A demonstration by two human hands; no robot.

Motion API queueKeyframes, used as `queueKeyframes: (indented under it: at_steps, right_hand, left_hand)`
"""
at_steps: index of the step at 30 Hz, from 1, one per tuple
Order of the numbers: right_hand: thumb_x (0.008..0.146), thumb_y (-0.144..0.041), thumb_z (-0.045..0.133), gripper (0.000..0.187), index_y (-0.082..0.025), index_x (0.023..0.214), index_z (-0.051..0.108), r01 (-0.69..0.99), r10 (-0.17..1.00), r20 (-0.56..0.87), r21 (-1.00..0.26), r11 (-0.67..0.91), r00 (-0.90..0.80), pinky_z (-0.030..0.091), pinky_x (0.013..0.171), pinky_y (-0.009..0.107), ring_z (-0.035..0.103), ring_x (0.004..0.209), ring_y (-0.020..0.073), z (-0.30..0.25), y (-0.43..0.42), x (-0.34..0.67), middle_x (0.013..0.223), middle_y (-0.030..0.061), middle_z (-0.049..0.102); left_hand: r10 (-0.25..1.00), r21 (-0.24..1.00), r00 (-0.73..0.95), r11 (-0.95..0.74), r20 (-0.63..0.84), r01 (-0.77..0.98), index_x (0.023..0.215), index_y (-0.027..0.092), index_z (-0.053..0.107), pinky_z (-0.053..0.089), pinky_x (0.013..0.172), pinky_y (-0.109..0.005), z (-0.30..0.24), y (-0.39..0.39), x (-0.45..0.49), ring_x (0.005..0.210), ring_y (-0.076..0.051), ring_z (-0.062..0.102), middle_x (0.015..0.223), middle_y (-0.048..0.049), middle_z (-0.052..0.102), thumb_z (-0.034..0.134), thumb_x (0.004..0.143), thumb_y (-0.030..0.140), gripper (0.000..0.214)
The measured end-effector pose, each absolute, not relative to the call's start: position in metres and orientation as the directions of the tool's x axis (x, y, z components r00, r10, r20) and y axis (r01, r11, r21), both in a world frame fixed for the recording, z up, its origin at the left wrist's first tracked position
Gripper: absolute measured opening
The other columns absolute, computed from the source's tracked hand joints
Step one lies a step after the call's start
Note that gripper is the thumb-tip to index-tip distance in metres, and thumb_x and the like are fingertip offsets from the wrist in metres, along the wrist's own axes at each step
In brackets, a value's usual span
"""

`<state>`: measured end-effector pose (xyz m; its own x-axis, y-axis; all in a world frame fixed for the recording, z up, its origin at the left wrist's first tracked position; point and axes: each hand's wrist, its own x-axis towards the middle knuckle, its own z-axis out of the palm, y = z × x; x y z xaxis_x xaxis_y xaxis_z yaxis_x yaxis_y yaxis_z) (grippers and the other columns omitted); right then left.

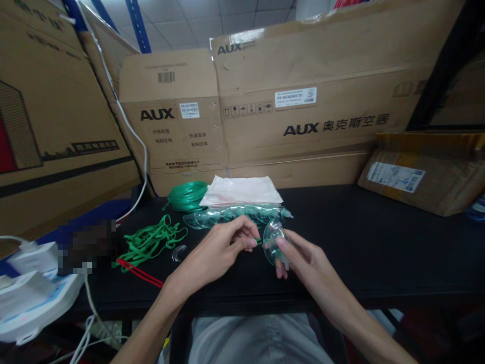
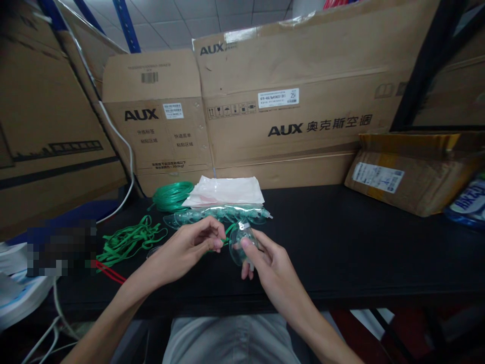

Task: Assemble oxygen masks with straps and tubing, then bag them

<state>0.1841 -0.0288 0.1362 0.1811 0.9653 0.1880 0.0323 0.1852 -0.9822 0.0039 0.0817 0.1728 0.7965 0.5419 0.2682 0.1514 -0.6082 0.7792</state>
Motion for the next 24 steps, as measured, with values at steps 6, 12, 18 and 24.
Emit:
queueKeyframes:
  at_steps: [6, 12, 18, 24]
  right_hand:
    - [0.093, -0.062, 0.060, 0.050, -0.015, 0.108, 0.067, 0.074, 0.971, 0.173, -0.984, 0.162, 0.167, 0.041, 0.058, 0.029, 0.053, 0.059, 0.0150, 0.134, -0.028, 0.184, 0.066, -0.0017, 0.057]
    - [0.092, -0.061, 0.062, 0.051, -0.014, 0.111, 0.067, 0.070, 0.973, 0.166, -0.985, 0.156, 0.160, 0.041, 0.057, 0.028, 0.054, 0.059, 0.0143, 0.130, -0.024, 0.185, 0.067, -0.0020, 0.057]
    - [0.090, -0.063, 0.064, 0.052, -0.015, 0.109, 0.070, 0.062, 0.975, 0.181, -0.983, 0.175, 0.127, 0.043, 0.056, 0.027, 0.054, 0.057, 0.0142, 0.131, -0.024, 0.185, 0.066, -0.0018, 0.057]
    - [0.086, -0.056, 0.071, 0.048, -0.018, 0.115, 0.071, 0.098, 0.947, 0.223, -0.974, 0.205, 0.231, 0.050, 0.063, 0.029, 0.059, 0.072, 0.0170, 0.121, -0.020, 0.188, 0.089, 0.0037, 0.065]
  left_hand:
    - [0.537, 0.780, 0.799, -0.609, 0.270, 0.146, 0.098, 0.022, 0.058, 0.048, 0.078, -0.024, 0.172, 0.080, 0.003, 0.084, -0.014, 0.064, 0.089, 0.0019, 0.065, 0.049, 0.098, 0.014, 0.012]
    - [0.530, 0.780, 0.810, -0.606, 0.250, 0.155, 0.097, 0.022, 0.056, 0.047, 0.076, -0.024, 0.175, 0.079, 0.005, 0.084, -0.014, 0.064, 0.087, 0.0029, 0.063, 0.053, 0.097, 0.015, 0.008]
    - [0.548, 0.824, 0.797, -0.554, 0.256, 0.116, 0.097, 0.022, 0.058, 0.047, 0.076, -0.026, 0.169, 0.081, 0.008, 0.083, -0.015, 0.065, 0.086, 0.0020, 0.065, 0.058, 0.097, 0.019, 0.003]
    - [0.574, 0.941, 0.793, -0.339, 0.205, 0.003, 0.097, 0.019, 0.057, 0.049, 0.077, -0.026, 0.163, 0.081, 0.013, 0.083, -0.014, 0.067, 0.084, 0.0017, 0.065, 0.069, 0.092, 0.027, 0.015]
